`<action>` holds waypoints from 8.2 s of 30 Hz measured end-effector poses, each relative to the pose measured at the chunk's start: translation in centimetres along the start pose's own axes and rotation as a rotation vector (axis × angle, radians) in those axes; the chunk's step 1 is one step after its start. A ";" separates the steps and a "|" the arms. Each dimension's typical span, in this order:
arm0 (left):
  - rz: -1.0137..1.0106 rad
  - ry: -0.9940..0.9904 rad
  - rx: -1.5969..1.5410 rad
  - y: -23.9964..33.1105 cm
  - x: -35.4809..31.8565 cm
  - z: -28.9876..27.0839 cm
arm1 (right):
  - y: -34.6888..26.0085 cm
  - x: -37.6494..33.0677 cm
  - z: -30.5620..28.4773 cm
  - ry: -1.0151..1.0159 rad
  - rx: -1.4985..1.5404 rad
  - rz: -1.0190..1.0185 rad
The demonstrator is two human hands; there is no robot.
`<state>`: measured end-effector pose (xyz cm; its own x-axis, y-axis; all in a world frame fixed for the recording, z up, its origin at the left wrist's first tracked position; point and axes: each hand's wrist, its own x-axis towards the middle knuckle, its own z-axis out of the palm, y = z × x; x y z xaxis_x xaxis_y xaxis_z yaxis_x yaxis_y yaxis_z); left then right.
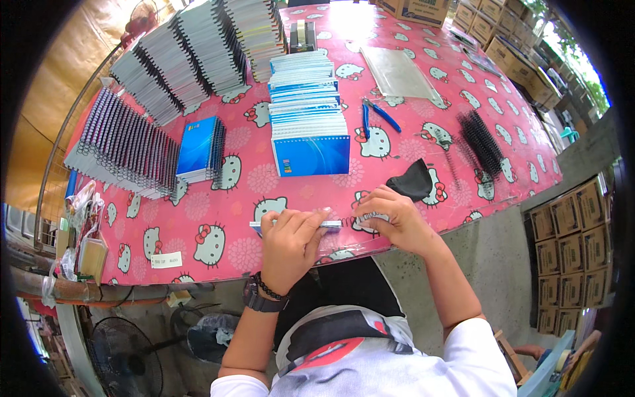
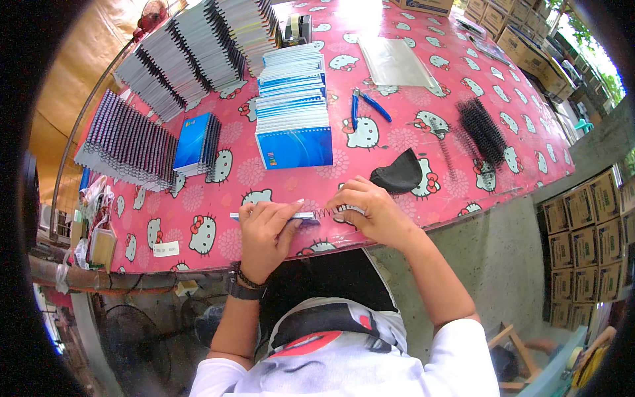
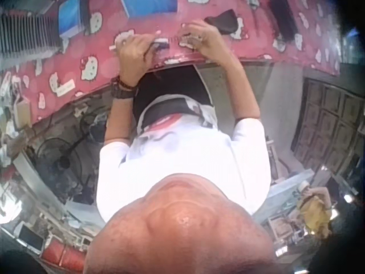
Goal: The person assembles small blue spiral notebooks by manually threading a black plastic coil through the pre-punched holes of a stack of pages and covers, using their fingers and a small black tool to guide the coil through.
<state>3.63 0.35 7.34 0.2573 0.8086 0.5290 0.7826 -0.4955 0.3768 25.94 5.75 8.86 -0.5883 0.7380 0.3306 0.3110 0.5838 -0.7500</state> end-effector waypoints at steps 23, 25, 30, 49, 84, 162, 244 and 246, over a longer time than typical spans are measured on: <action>-0.065 0.026 0.117 0.9 0.0 0.9 | 0.6 -0.3 0.3 0.056 -0.172 -0.146; -0.059 0.006 0.103 0.8 -0.2 0.7 | 0.7 -0.3 0.4 0.059 -0.178 -0.159; -0.050 -0.059 0.057 0.7 -0.2 0.0 | 0.5 0.0 0.5 0.027 -0.163 -0.178; -0.162 0.059 0.243 2.4 0.2 2.0 | 0.0 -0.6 0.5 0.025 -0.149 -0.169; -0.031 -0.014 -0.010 -0.3 -0.8 -0.4 | 4.9 -2.6 -3.2 0.167 0.079 0.310; -0.342 0.250 -0.742 -3.6 -2.3 2.2 | 4.5 -3.5 -2.8 0.340 -0.762 0.482; -0.500 0.432 -0.864 -9.6 5.2 5.6 | 6.8 7.2 4.9 0.722 0.109 0.293; -0.494 0.424 -0.884 -9.9 4.9 5.5 | 6.6 6.5 5.4 0.676 0.151 0.209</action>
<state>0.27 10.92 2.04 -0.3214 0.8897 0.3242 0.0199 -0.3360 0.9417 20.18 12.57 2.96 0.0779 0.9057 0.4167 0.2313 0.3902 -0.8912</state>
